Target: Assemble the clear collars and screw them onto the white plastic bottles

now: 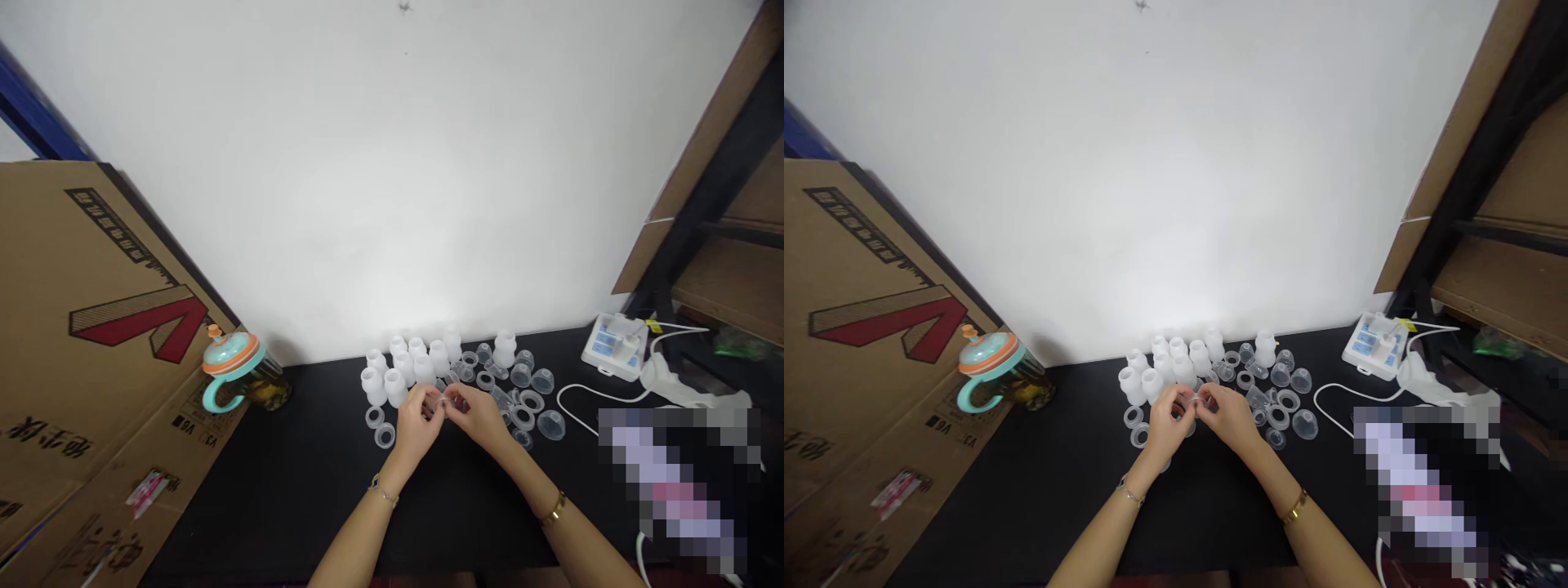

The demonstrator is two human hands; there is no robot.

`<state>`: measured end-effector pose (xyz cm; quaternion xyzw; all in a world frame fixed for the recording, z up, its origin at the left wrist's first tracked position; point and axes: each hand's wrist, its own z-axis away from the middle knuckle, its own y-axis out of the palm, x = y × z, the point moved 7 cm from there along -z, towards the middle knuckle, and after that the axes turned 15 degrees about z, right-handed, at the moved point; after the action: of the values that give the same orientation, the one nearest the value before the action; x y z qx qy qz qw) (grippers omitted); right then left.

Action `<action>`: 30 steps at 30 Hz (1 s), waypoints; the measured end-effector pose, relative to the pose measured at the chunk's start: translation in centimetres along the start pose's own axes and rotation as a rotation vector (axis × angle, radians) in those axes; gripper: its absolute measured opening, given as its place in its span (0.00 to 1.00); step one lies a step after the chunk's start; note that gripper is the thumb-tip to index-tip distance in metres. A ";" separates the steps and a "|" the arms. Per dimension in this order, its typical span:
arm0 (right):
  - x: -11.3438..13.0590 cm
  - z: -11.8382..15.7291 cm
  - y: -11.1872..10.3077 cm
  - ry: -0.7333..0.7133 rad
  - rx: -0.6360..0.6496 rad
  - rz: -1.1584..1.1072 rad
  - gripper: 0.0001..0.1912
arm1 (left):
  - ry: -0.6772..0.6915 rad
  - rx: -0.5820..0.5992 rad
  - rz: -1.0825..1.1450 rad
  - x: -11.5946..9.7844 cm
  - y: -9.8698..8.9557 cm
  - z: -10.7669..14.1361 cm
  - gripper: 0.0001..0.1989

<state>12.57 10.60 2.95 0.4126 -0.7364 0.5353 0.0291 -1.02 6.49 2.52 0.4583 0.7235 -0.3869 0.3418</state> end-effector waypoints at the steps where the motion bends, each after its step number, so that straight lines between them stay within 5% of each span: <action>1: 0.0 0.0 0.0 0.000 0.001 0.001 0.05 | -0.001 0.002 0.001 0.0 0.0 0.0 0.03; 30: 0.2 0.3 0.2 -0.045 -0.021 -0.012 0.12 | -0.079 -0.015 0.123 0.0 0.1 0.1 0.05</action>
<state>12.48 10.24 2.76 0.4288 -0.7398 0.5180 0.0201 -0.95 6.44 2.45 0.4837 0.6829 -0.3774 0.3966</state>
